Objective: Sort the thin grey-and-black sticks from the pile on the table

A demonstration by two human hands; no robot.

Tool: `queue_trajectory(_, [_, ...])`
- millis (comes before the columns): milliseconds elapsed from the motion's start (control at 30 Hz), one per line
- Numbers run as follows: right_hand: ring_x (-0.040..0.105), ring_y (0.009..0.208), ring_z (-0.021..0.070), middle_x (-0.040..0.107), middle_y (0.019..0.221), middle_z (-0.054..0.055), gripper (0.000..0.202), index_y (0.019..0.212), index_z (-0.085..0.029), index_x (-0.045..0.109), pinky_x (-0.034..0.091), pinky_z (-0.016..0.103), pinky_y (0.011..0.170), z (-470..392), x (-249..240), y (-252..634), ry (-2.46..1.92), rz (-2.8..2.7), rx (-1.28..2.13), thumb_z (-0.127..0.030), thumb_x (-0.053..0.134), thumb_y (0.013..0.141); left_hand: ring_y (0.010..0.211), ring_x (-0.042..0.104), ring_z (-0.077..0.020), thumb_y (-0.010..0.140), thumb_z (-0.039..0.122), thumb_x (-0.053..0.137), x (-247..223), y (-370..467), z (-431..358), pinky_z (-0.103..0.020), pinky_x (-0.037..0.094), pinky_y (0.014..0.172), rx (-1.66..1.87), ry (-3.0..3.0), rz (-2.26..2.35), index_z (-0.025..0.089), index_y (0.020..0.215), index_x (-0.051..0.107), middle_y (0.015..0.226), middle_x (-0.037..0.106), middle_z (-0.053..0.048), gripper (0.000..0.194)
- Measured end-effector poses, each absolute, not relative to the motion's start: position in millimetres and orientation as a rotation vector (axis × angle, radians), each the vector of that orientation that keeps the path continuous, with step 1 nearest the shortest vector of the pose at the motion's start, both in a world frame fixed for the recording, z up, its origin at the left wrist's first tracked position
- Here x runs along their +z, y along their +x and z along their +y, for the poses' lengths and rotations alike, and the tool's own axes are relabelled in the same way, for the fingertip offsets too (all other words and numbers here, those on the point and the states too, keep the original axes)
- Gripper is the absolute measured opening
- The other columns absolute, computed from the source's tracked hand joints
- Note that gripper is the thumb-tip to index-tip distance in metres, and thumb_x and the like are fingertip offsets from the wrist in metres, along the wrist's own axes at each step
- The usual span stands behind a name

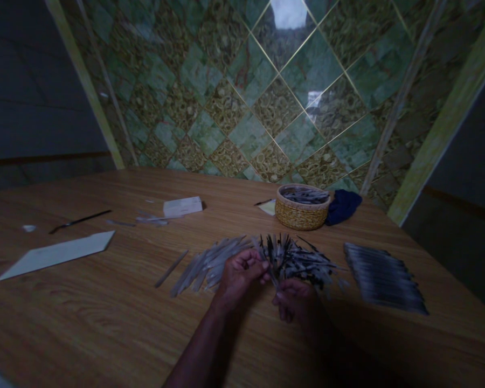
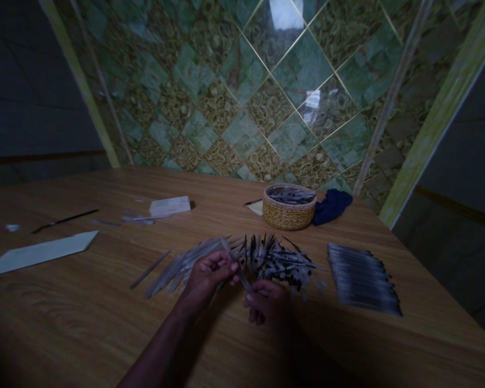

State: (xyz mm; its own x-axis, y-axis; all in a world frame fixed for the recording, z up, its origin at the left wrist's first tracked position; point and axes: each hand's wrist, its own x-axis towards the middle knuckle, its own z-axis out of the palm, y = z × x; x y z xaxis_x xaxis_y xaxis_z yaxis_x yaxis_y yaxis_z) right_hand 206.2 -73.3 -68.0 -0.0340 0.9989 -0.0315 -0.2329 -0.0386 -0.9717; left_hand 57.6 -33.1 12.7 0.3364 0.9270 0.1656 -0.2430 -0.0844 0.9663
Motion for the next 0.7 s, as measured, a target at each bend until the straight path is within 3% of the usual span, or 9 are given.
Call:
queue_trajectory(200, [0.05,0.039,0.0087,0.062,0.054,-0.001,0.023,0.072,-0.016,0.062,0.035,0.019,0.038,-68.5,-76.3,210.5,-1.135,-1.197,1.237,-0.037,0.066,0.065,0.045,0.054,-0.0093,0.062,0.028,0.074,8.9,60.7,-31.9,-0.02,0.042,0.047,1.053,1.331,0.718,0.015,0.066,0.054,0.05,0.061,0.003,0.024])
queue_trajectory(400, [0.057,0.062,0.0136,0.063,0.067,0.001,0.005,0.066,-0.018,0.067,0.041,0.023,0.055,-68.2,-77.1,212.7,-1.27,-1.571,0.749,-0.023,0.064,0.065,0.046,0.051,-0.0076,0.064,0.027,0.071,4.3,60.8,-32.5,-0.019,0.038,0.048,0.912,1.424,0.727,0.015,0.065,0.054,0.051,0.057,0.005,0.021])
queue_trajectory(700, [0.052,0.057,0.0116,0.058,0.058,-0.001,0.005,0.058,-0.017,0.061,0.036,0.021,0.053,-74.5,-75.7,206.7,-1.44,-1.69,0.668,-0.018,0.064,0.062,0.047,0.043,-0.0064,0.061,0.023,0.068,-7.8,61.8,-30.7,-0.019,0.031,0.046,0.77,1.574,0.747,0.015,0.057,0.049,0.05,0.052,0.004,0.021])
